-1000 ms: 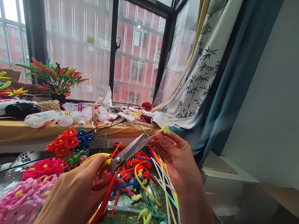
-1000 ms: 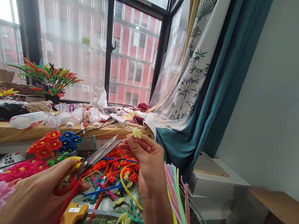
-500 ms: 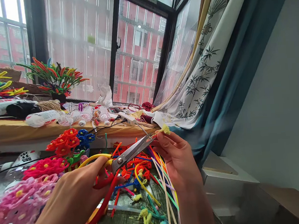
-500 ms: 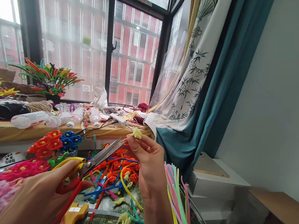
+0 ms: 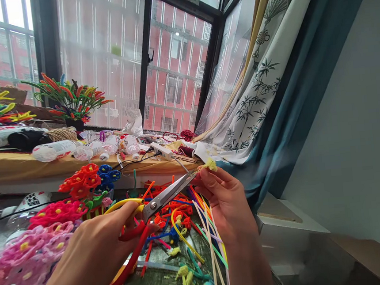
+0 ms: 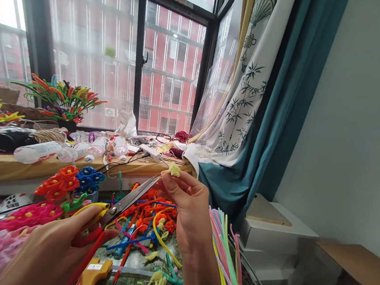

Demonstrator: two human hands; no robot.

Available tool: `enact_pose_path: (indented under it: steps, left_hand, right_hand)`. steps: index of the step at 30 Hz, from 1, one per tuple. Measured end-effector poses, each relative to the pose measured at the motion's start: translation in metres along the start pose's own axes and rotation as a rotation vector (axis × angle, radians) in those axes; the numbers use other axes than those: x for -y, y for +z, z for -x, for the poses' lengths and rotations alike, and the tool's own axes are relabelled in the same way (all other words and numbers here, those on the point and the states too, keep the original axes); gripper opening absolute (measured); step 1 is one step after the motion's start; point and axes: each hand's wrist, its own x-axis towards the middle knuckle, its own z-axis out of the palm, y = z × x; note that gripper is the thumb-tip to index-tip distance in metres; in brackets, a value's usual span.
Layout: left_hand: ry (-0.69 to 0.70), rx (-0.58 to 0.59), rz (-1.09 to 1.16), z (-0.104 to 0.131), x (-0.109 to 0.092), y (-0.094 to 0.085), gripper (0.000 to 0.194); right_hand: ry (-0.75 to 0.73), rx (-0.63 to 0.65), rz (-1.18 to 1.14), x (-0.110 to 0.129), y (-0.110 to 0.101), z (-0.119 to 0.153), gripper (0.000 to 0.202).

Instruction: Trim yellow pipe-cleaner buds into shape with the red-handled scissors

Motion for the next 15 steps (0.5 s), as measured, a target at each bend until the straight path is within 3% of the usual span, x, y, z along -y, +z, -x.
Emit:
enact_pose_path:
  steps: [15]
  left_hand:
    - [-0.065,0.096,0.047,-0.0008,-0.003,0.0014,0.039]
  right_hand:
    - [-0.038,0.024,0.033,-0.0017,-0.0024,-0.0002,0.028]
